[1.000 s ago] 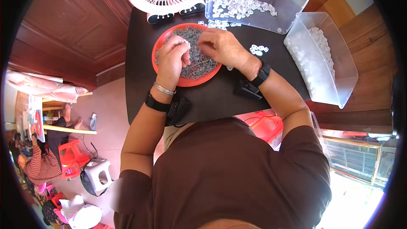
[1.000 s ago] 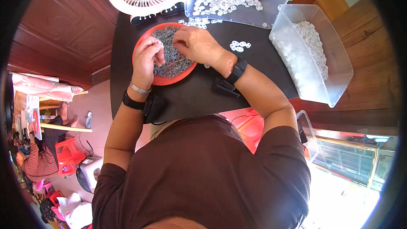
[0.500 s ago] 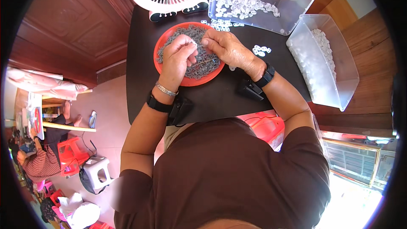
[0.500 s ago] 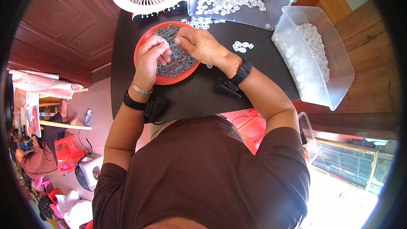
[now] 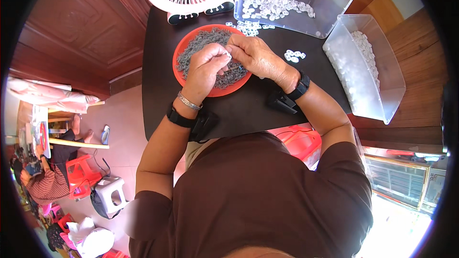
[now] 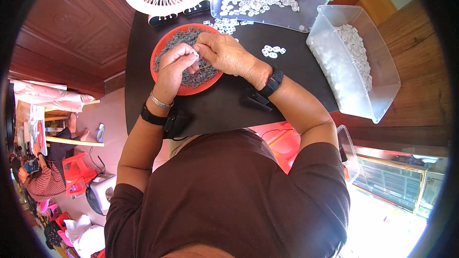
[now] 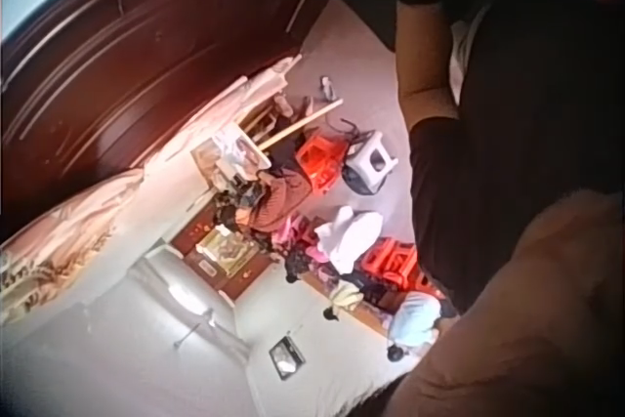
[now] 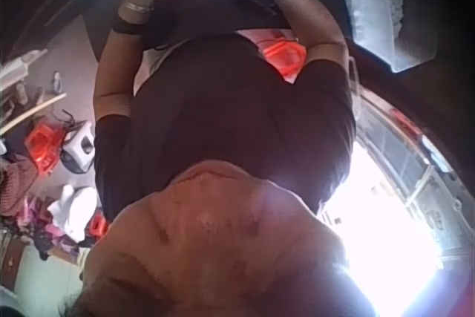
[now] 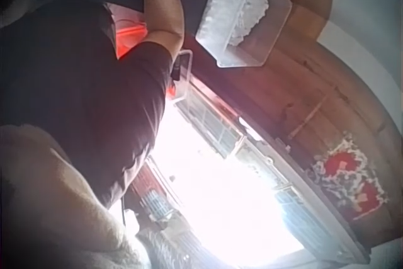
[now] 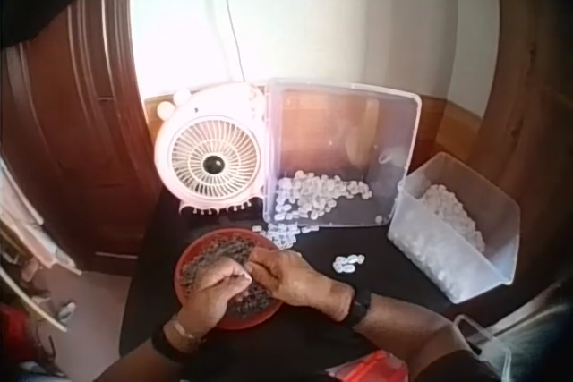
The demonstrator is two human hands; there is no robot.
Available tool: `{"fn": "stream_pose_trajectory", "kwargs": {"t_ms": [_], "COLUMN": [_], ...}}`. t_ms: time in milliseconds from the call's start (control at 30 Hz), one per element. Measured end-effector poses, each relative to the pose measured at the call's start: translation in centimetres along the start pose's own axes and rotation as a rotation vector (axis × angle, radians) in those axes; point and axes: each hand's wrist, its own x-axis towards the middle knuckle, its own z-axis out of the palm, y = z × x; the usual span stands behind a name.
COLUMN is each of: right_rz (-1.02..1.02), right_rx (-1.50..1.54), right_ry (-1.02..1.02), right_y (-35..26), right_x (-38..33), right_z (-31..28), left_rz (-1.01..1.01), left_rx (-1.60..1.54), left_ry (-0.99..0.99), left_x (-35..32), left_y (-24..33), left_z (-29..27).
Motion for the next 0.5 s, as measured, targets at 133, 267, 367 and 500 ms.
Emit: {"fn": "stream_pose_trajectory", "kwargs": {"t_ms": [133,267,367,500], "right_rz": [0.022,0.106,0.079,0.056], "right_rx": [0.088,0.333,0.401,0.392], "right_ry": [-0.057,-0.124,-0.128,-0.116], "right_y": [-0.32,0.07,0.2,0.21], "right_x": [0.02,0.0,-0.03,0.04], "right_z": [-0.17,-0.09,0.05,0.07], "left_rz": [-0.082,-0.091,-0.124,-0.152], "left_rx": [-0.12,-0.336,-0.41,-0.445], "left_ry": [-0.042,-0.009,-0.009,0.0], "left_x": [0.13,0.12,0.24,0.22], "left_y": [0.65,0.46,0.28,0.28], "left_z": [-0.71,-0.55,-0.74,-0.8]}}
